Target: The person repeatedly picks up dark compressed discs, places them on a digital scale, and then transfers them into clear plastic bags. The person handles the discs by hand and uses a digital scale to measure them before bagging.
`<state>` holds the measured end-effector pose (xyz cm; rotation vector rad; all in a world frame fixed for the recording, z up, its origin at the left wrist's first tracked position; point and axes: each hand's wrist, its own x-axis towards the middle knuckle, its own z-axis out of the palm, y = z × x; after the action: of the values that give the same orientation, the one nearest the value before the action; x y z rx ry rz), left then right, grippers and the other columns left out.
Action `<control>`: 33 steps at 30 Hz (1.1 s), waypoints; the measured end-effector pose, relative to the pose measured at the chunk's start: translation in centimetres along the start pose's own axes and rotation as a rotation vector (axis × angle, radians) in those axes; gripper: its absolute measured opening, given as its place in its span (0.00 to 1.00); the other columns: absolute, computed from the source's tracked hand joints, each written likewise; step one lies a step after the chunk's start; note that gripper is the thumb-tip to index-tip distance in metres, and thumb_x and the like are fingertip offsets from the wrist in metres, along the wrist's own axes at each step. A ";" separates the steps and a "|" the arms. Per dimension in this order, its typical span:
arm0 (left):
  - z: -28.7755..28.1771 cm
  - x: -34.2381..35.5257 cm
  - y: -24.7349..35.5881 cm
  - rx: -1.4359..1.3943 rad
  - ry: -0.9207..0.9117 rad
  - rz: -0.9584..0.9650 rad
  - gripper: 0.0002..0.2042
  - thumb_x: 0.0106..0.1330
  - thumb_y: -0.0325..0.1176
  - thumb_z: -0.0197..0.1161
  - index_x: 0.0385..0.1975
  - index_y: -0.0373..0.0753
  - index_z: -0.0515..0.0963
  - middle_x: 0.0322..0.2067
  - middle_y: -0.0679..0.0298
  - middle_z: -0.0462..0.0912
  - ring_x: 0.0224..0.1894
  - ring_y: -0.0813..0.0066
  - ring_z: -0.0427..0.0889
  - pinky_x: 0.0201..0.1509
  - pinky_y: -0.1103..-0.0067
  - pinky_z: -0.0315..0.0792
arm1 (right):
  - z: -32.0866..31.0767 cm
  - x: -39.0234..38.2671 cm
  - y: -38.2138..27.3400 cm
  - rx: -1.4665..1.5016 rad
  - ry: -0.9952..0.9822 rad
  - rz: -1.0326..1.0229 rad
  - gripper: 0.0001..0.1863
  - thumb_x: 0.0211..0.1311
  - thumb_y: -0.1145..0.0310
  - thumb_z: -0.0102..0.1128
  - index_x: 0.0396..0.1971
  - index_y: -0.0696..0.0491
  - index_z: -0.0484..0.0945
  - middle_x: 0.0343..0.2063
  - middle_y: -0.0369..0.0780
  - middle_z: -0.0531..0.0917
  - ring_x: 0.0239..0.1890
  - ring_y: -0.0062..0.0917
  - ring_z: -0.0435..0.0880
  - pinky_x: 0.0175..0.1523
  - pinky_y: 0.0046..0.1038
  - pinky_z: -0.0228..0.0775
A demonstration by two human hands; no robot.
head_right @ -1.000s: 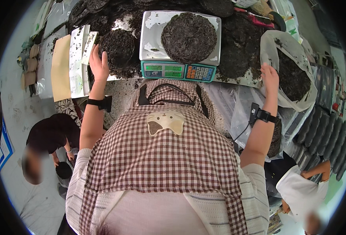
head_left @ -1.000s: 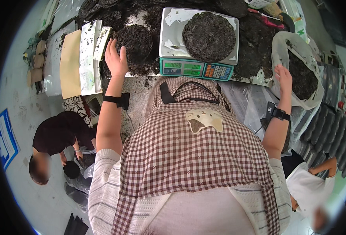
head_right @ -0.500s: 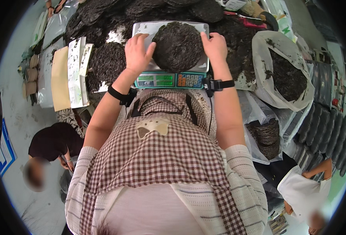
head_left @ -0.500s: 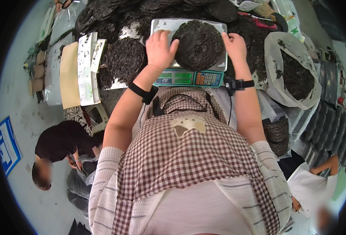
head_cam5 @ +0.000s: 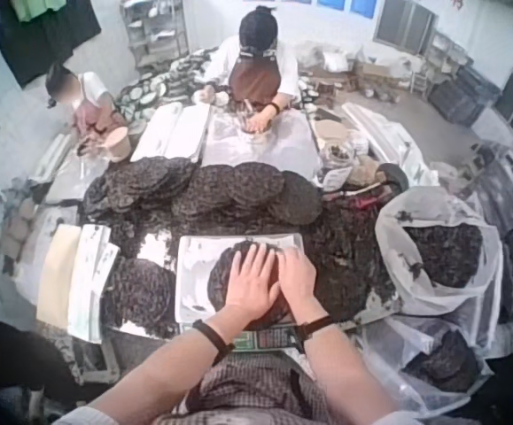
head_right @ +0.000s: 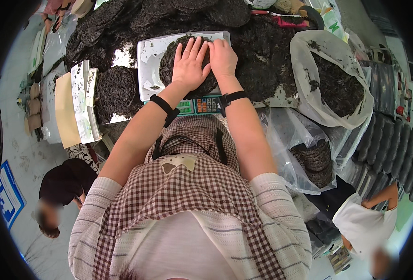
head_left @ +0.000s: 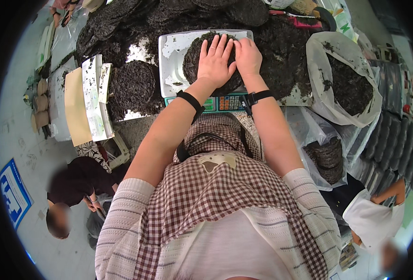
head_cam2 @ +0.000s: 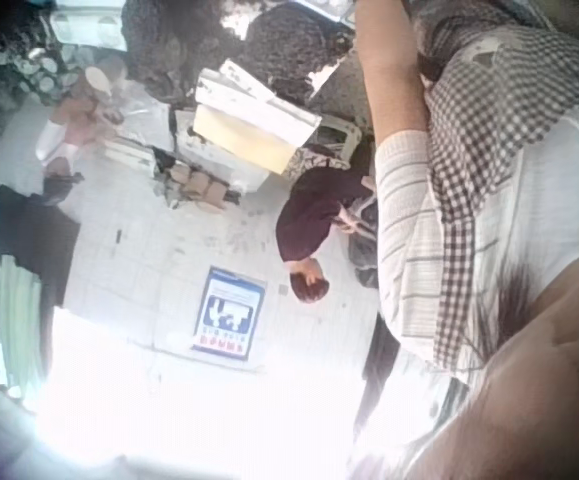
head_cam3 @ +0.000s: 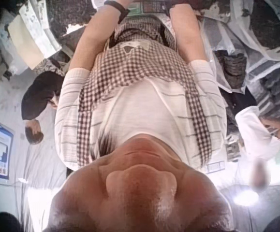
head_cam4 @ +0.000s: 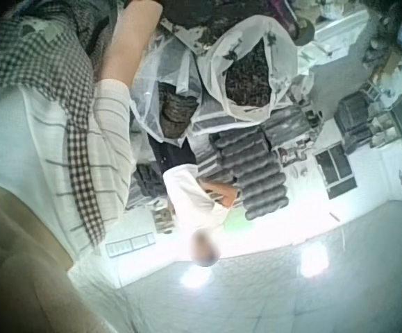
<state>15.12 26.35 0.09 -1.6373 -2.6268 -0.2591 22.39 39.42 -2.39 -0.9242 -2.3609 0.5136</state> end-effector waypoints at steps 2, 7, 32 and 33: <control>0.1 0.1 0.3 0.005 0.003 -0.001 0.36 0.76 0.57 0.50 0.80 0.46 0.56 0.81 0.59 0.54 0.83 0.59 0.49 0.85 0.55 0.37 | 0.9 0.0 1.0 0.078 0.205 0.023 0.12 0.74 0.60 0.61 0.35 0.53 0.77 0.32 0.47 0.83 0.34 0.48 0.84 0.39 0.43 0.78; 0.1 -0.3 -0.6 0.012 0.006 -0.023 0.37 0.77 0.58 0.49 0.81 0.47 0.55 0.81 0.59 0.54 0.83 0.59 0.49 0.85 0.55 0.38 | -3.9 3.3 4.1 0.329 0.399 0.289 0.16 0.74 0.60 0.64 0.31 0.58 0.77 0.26 0.48 0.82 0.30 0.42 0.82 0.39 0.40 0.74; -3.4 -8.8 -9.2 -0.330 0.210 -0.543 0.27 0.63 0.55 0.68 0.41 0.31 0.83 0.40 0.43 0.83 0.46 0.43 0.82 0.52 0.55 0.77 | -5.7 -5.3 -2.8 0.029 -0.371 0.102 0.34 0.64 0.45 0.71 0.52 0.62 0.78 0.48 0.53 0.82 0.48 0.52 0.83 0.52 0.45 0.77; -2.6 -9.1 -7.8 -0.377 0.292 -0.572 0.31 0.62 0.52 0.72 0.50 0.27 0.76 0.46 0.39 0.81 0.49 0.40 0.81 0.55 0.55 0.76 | -5.4 -5.5 -4.4 0.032 -0.415 0.110 0.35 0.62 0.46 0.73 0.54 0.62 0.76 0.50 0.54 0.80 0.50 0.55 0.81 0.54 0.47 0.76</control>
<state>12.05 14.46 0.63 -0.7649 -2.8502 -0.9741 26.89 33.25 2.15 -1.0160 -2.6657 0.8547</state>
